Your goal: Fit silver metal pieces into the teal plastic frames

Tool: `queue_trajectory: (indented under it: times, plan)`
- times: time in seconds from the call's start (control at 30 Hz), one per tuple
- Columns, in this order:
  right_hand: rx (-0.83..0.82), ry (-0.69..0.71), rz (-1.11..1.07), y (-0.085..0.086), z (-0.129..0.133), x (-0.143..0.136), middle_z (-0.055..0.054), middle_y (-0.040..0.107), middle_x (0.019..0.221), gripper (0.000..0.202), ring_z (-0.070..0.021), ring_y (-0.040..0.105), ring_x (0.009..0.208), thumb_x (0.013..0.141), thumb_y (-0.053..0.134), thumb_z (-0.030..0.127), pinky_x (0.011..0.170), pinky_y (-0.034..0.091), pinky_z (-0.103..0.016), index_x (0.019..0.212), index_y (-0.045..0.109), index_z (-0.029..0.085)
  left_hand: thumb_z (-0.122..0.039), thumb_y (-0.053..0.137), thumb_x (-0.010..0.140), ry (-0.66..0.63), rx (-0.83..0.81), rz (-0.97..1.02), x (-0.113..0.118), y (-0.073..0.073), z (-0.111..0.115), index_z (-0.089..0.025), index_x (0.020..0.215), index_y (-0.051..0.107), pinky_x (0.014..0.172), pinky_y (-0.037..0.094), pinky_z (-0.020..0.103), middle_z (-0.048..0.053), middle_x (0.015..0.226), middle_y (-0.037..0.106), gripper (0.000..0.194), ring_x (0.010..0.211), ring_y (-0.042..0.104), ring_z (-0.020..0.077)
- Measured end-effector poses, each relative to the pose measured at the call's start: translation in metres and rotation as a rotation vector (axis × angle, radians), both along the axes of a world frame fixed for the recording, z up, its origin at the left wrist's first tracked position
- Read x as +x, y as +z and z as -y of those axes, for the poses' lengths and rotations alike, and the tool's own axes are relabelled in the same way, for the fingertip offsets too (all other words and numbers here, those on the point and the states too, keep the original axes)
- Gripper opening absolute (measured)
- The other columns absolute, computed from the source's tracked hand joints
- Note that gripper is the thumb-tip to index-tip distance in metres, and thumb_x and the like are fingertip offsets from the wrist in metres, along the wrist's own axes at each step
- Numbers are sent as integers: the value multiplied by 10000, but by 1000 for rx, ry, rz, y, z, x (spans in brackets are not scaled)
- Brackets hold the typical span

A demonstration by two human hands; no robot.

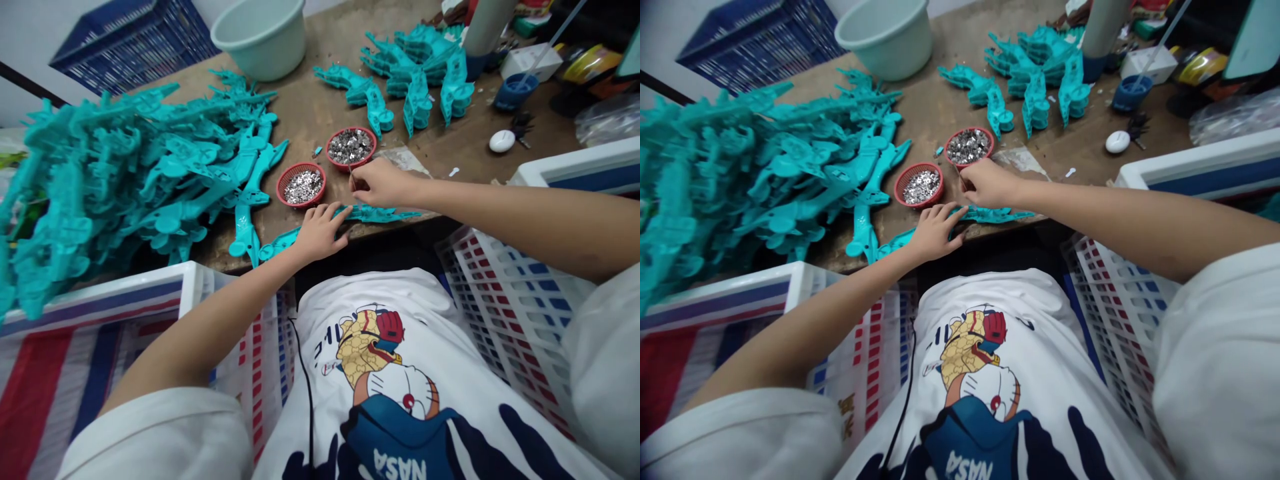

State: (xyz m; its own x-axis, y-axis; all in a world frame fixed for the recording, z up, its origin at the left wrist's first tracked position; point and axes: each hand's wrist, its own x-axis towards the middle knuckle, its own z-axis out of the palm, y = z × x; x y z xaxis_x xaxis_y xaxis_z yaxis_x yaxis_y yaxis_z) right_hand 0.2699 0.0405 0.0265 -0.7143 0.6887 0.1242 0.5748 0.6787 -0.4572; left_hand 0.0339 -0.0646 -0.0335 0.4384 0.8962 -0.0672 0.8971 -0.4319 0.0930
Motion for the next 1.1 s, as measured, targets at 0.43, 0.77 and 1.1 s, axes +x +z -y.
queue_trajectory:
  times: [0.43, 0.77, 1.1]
  plan:
    - [104, -29, 562, 2, -29, 18, -229, 849, 1282, 376, -419, 780, 1193, 1034, 650, 71, 953, 552, -431, 1327, 885, 76, -504, 551, 1112, -7, 6, -27, -1, -2, -1, -203, 1876, 423, 1306, 403, 607, 202, 1850, 511, 831, 1601, 504, 438]
    - [99, 238, 512, -12, 2, 13, -191, 792, 1483, 616, -406, 753, 1312, 1131, 817, 482, 1064, 562, -428, 1663, 734, 183, -455, 582, 1087, 8, 8, 40, 0, -3, -1, -212, 1808, 544, 1293, 425, 635, 204, 1820, 538, 762, 1585, 505, 445]
    - [3, 305, 353, 33, -3, 36, -216, 748, 1536, 684, -413, 747, 1356, 990, 818, 293, 1149, 612, -488, 1644, 678, 151, -393, 684, 1033, -40, 148, 119, 16, 69, 18, -250, 1849, 469, 1351, 361, 711, 203, 1891, 447, 855, 1663, 441, 509]
